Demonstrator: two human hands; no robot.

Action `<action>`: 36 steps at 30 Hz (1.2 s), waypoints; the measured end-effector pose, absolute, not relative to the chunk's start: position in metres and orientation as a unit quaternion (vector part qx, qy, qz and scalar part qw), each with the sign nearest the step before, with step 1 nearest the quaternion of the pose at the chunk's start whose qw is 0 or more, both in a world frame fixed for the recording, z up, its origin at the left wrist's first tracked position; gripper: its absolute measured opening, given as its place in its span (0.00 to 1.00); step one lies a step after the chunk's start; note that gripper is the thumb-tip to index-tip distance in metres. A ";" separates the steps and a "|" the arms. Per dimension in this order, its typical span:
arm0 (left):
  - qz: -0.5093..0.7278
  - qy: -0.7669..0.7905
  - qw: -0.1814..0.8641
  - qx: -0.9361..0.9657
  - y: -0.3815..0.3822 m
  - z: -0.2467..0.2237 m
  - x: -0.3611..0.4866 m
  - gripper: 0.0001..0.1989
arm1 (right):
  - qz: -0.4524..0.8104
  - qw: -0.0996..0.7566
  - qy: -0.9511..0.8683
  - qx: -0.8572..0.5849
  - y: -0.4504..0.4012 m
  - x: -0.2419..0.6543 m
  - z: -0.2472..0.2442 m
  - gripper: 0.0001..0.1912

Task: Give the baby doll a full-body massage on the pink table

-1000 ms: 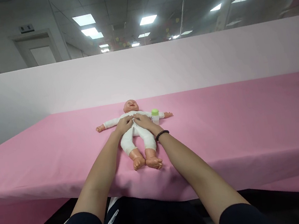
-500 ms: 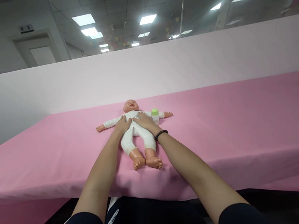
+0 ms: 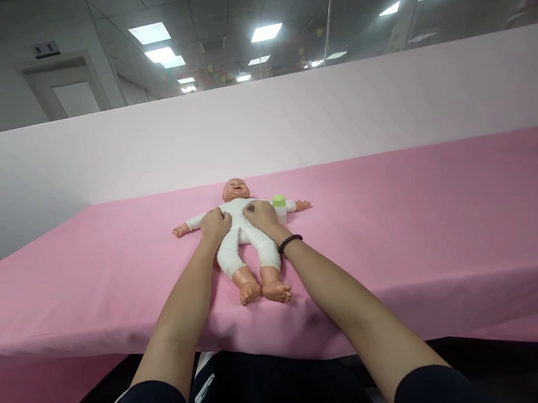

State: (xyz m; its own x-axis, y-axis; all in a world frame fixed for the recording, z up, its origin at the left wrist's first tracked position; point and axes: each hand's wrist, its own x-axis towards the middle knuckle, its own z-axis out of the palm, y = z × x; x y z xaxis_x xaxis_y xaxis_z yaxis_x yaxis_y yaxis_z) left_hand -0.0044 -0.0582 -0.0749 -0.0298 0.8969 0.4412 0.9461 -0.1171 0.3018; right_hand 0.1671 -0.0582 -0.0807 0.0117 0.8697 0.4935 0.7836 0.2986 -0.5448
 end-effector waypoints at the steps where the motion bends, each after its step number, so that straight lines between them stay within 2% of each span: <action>1: -0.279 -0.660 0.049 -0.695 -0.059 -0.075 -0.005 0.17 | 0.071 0.414 -0.698 -0.580 -0.056 0.167 -0.083 0.11; 7: -0.293 -0.647 0.066 -0.701 -0.063 -0.074 -0.005 0.13 | 0.161 0.470 -0.630 -0.597 -0.045 0.174 -0.093 0.21; 15: -0.283 -0.645 0.067 -0.707 -0.063 -0.073 -0.005 0.12 | 0.203 0.476 -0.533 -0.669 -0.036 0.193 -0.091 0.25; 19: -0.284 -0.640 0.070 -0.711 -0.063 -0.074 -0.005 0.12 | 0.190 0.498 -0.498 -0.684 -0.034 0.204 -0.092 0.24; 25: -0.287 -0.637 0.055 -0.713 -0.061 -0.074 -0.005 0.13 | 0.138 0.497 -0.453 -0.727 -0.036 0.226 -0.090 0.18; 36: -0.289 -0.636 0.049 -0.714 -0.061 -0.075 -0.005 0.12 | 0.079 0.549 -0.346 -0.756 -0.040 0.255 -0.087 0.21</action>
